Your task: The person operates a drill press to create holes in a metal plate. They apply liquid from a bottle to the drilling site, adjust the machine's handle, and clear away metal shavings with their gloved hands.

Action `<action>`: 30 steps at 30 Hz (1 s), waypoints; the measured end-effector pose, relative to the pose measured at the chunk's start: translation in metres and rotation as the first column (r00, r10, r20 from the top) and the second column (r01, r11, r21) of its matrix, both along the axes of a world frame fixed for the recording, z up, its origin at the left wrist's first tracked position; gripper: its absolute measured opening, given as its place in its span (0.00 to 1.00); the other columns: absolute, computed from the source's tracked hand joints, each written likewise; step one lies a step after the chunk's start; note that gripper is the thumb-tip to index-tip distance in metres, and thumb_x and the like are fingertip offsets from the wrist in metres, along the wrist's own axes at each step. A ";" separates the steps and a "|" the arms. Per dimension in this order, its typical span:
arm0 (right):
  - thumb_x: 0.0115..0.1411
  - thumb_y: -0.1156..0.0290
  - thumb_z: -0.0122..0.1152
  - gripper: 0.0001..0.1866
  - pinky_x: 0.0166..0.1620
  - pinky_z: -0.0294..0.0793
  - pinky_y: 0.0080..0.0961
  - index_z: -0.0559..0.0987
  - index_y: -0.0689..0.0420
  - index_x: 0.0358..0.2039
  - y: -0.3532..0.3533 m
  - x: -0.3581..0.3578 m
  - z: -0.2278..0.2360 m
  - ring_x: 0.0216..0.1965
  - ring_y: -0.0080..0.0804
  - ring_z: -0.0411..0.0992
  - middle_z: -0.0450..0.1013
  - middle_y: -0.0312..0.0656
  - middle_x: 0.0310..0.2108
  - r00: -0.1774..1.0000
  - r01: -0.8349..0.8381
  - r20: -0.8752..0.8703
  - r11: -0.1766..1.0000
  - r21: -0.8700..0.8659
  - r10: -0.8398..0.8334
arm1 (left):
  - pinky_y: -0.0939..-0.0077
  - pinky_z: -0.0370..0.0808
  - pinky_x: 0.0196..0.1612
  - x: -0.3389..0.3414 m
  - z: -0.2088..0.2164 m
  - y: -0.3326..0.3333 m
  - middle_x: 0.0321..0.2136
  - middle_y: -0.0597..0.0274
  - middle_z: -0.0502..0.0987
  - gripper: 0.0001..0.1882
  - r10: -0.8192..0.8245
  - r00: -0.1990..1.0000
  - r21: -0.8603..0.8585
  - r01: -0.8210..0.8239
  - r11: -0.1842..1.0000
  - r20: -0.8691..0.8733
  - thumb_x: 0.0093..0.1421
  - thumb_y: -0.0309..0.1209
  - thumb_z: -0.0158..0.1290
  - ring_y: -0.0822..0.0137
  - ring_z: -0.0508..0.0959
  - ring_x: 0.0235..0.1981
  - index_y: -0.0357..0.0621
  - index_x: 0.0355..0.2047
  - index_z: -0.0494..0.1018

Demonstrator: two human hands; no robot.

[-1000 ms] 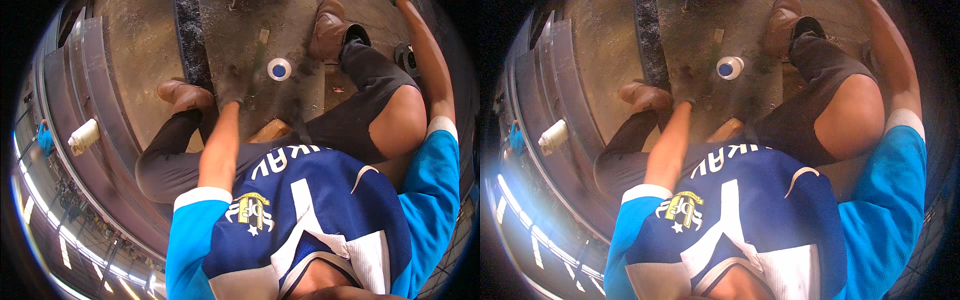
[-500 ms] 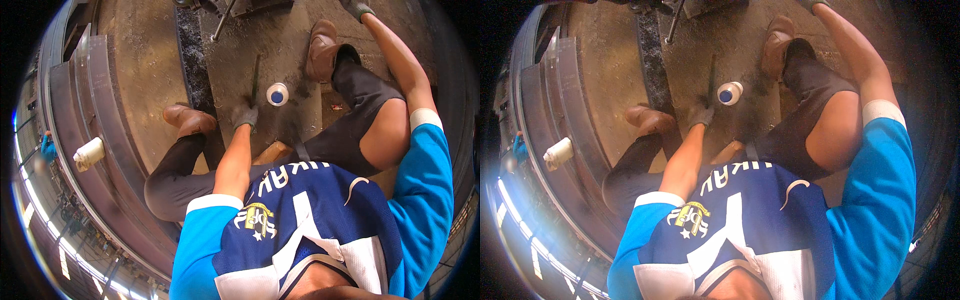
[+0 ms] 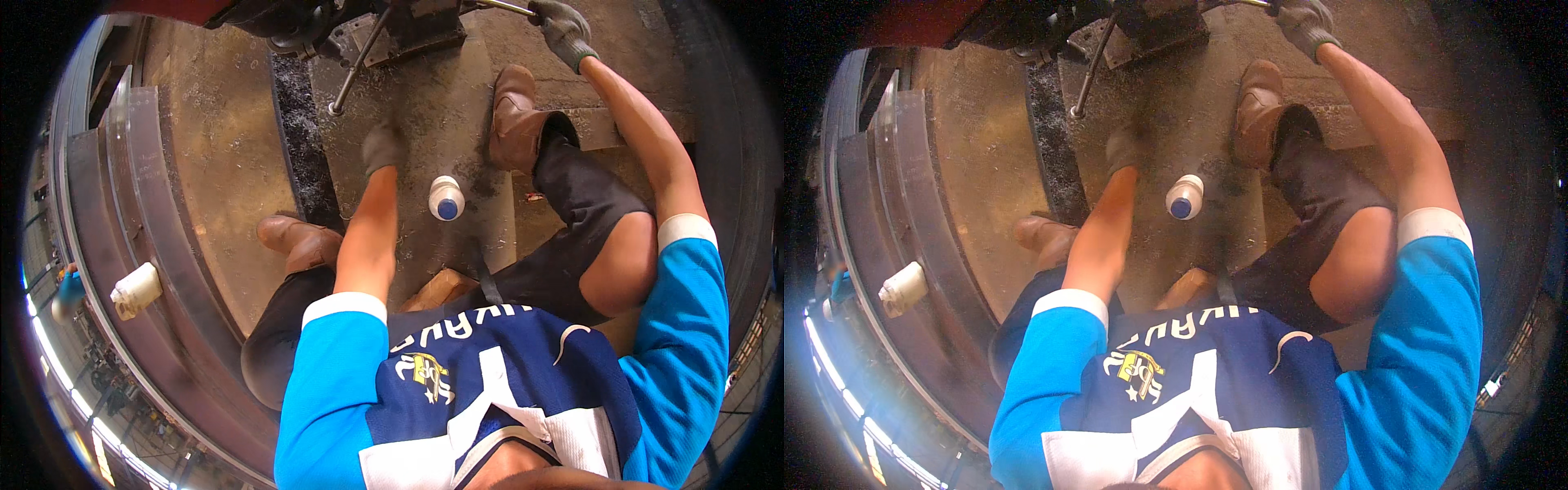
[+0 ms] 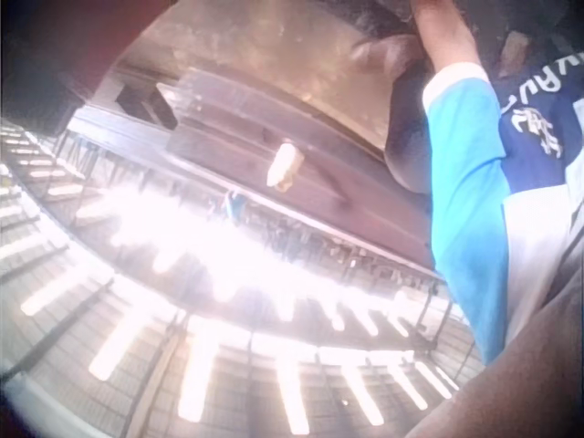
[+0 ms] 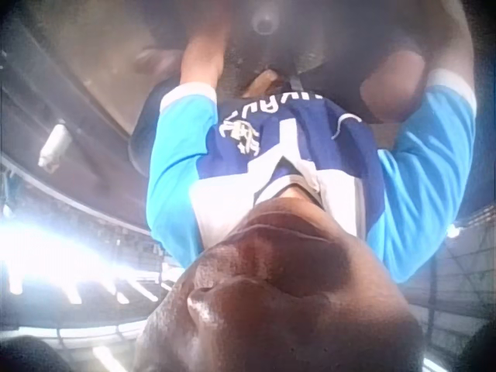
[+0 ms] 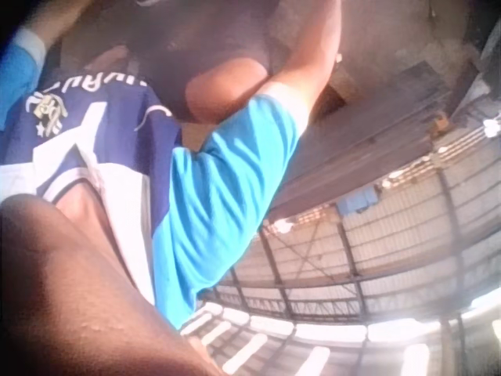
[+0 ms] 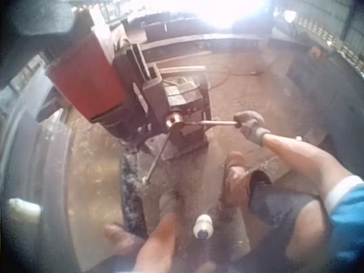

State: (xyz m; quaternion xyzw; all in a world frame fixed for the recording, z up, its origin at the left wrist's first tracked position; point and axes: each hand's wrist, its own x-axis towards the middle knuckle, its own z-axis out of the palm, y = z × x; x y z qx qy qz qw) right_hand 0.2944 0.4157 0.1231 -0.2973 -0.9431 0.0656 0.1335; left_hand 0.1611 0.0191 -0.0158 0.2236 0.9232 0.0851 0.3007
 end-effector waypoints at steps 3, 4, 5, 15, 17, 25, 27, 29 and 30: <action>0.66 0.68 0.53 0.19 0.52 0.76 0.36 0.82 0.61 0.53 0.008 0.004 -0.026 0.48 0.35 0.79 0.82 0.45 0.48 0.977 -0.122 -0.210 0.928 -0.353 0.048 | 0.46 0.79 0.49 0.001 0.004 -0.068 0.43 0.45 0.83 0.17 0.211 0.966 0.133 -0.192 0.972 -0.149 0.68 0.37 0.49 0.40 0.81 0.49 0.53 0.54 0.77; 0.66 0.69 0.52 0.19 0.51 0.76 0.33 0.82 0.60 0.53 0.008 0.003 -0.034 0.47 0.34 0.79 0.83 0.44 0.46 0.985 -0.077 -0.173 0.926 -0.369 0.013 | 0.46 0.78 0.49 0.002 0.006 -0.089 0.43 0.45 0.82 0.16 0.321 0.934 0.214 -0.285 0.935 -0.158 0.68 0.38 0.49 0.39 0.81 0.48 0.53 0.54 0.77; 0.66 0.69 0.52 0.19 0.51 0.76 0.30 0.83 0.60 0.52 0.006 0.003 -0.043 0.45 0.33 0.79 0.84 0.42 0.43 0.991 -0.033 -0.135 0.923 -0.382 -0.021 | 0.46 0.78 0.49 0.003 0.009 -0.108 0.42 0.45 0.82 0.16 0.431 0.893 0.238 -0.393 0.888 -0.132 0.68 0.39 0.49 0.39 0.81 0.48 0.52 0.53 0.77; 0.64 0.71 0.49 0.11 0.38 0.68 0.22 0.81 0.59 0.35 0.003 -0.001 -0.052 0.33 0.21 0.68 0.74 0.31 0.29 0.989 -0.086 -0.148 0.898 -0.431 0.024 | 0.48 0.76 0.54 -0.057 0.010 -0.079 0.48 0.43 0.79 0.18 0.003 1.000 0.284 0.006 0.959 -0.028 0.68 0.36 0.47 0.40 0.79 0.52 0.54 0.55 0.76; 0.61 0.71 0.48 0.09 0.36 0.65 0.21 0.78 0.58 0.31 0.000 0.000 -0.048 0.32 0.21 0.67 0.72 0.32 0.27 0.992 -0.103 -0.104 0.910 -0.402 0.067 | 0.49 0.76 0.56 -0.081 -0.003 -0.062 0.49 0.44 0.80 0.18 -0.017 0.998 0.232 0.029 0.972 -0.055 0.67 0.36 0.46 0.41 0.79 0.53 0.54 0.54 0.77; 0.60 0.68 0.53 0.10 0.35 0.69 0.29 0.81 0.58 0.33 0.003 -0.001 -0.043 0.31 0.28 0.71 0.74 0.38 0.26 0.995 -0.090 -0.068 0.921 -0.379 0.069 | 0.55 0.80 0.47 -0.152 -0.016 -0.033 0.41 0.45 0.83 0.11 0.638 0.761 0.387 -0.627 0.676 0.117 0.62 0.36 0.57 0.45 0.84 0.46 0.43 0.41 0.78; 0.60 0.68 0.54 0.11 0.37 0.71 0.29 0.82 0.59 0.34 0.009 0.001 -0.046 0.32 0.29 0.73 0.76 0.40 0.27 0.991 -0.133 -0.085 0.876 -0.464 0.105 | 0.56 0.79 0.39 -0.141 -0.006 -0.041 0.36 0.45 0.83 0.11 0.675 0.737 0.427 -0.606 0.671 -0.014 0.63 0.35 0.58 0.50 0.84 0.37 0.42 0.41 0.78; 0.60 0.69 0.55 0.11 0.40 0.72 0.28 0.83 0.60 0.37 0.013 0.002 -0.053 0.34 0.30 0.75 0.78 0.41 0.30 0.994 -0.107 -0.081 0.878 -0.466 0.079 | 0.58 0.76 0.35 -0.117 0.002 -0.048 0.32 0.45 0.82 0.10 0.693 0.705 0.693 -0.574 0.435 0.149 0.65 0.35 0.58 0.52 0.82 0.31 0.41 0.41 0.78; 0.61 0.69 0.55 0.12 0.41 0.72 0.28 0.83 0.59 0.38 0.013 0.002 -0.057 0.35 0.30 0.75 0.79 0.42 0.31 0.995 -0.081 -0.088 0.902 -0.424 0.048 | 0.59 0.75 0.35 -0.104 0.005 -0.049 0.30 0.45 0.81 0.11 0.695 0.670 0.733 -0.606 0.310 0.260 0.65 0.35 0.58 0.52 0.82 0.30 0.42 0.41 0.78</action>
